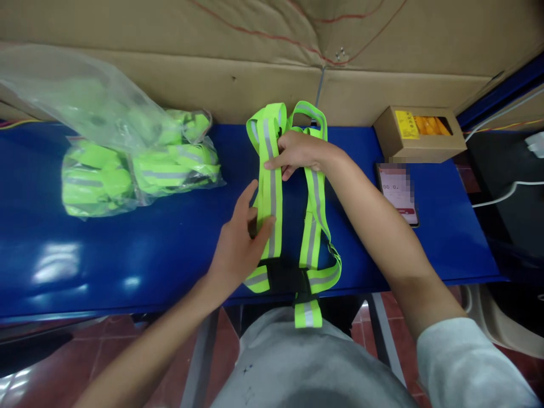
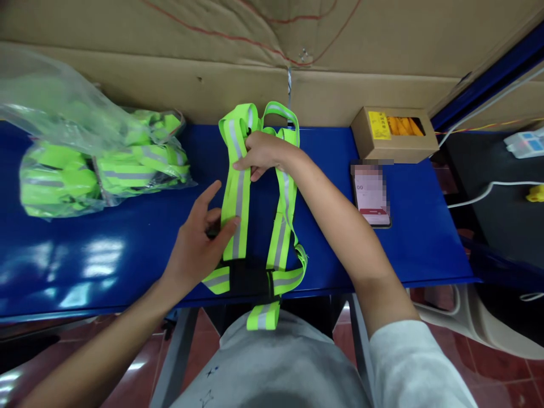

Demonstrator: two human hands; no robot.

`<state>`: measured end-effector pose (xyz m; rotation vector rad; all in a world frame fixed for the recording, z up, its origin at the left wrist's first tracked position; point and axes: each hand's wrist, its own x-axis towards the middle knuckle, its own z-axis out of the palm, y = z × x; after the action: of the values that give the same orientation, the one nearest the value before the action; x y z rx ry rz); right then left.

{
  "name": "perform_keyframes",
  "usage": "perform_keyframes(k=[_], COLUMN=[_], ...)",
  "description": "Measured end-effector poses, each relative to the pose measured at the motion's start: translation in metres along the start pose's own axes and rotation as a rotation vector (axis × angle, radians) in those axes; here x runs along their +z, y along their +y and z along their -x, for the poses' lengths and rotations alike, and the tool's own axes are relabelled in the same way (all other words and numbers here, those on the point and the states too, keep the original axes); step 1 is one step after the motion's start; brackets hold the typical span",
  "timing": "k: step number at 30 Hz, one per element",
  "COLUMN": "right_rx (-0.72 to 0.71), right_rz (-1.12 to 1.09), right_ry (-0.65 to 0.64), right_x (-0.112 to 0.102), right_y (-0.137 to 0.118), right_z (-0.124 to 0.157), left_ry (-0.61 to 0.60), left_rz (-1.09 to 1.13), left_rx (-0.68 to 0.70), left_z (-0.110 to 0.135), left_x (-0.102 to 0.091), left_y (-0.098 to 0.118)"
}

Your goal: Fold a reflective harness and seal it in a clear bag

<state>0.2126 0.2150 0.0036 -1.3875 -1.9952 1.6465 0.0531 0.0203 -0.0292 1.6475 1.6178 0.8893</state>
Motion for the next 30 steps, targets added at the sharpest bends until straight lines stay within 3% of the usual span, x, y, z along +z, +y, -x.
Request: perform_keyframes(k=[4, 8, 15, 24, 30], right_rx=[-0.021, -0.014, -0.006, -0.037, 0.031], right_rz=[0.063, 0.086, 0.058, -0.084, 0.045], right_ry=[0.030, 0.017, 0.062, -0.013, 0.094], right_x=[0.000, -0.001, 0.000, -0.005, -0.007], right_y=[0.007, 0.005, 0.000, -0.002, -0.011], right_z=[-0.008, -0.005, 0.001, 0.003, 0.010], left_ry=[-0.002, -0.055, -0.098, -0.083, -0.098], left_rz=[-0.417, -0.589, -0.345, 0.014, 0.275], left_rx=[0.103, 0.149, 0.012, -0.066, -0.138], left_z=[0.008, 0.016, 0.012, -0.010, -0.018], left_x=[-0.002, -0.006, -0.015, -0.017, -0.019], left_y=[0.002, 0.004, 0.006, -0.009, -0.013])
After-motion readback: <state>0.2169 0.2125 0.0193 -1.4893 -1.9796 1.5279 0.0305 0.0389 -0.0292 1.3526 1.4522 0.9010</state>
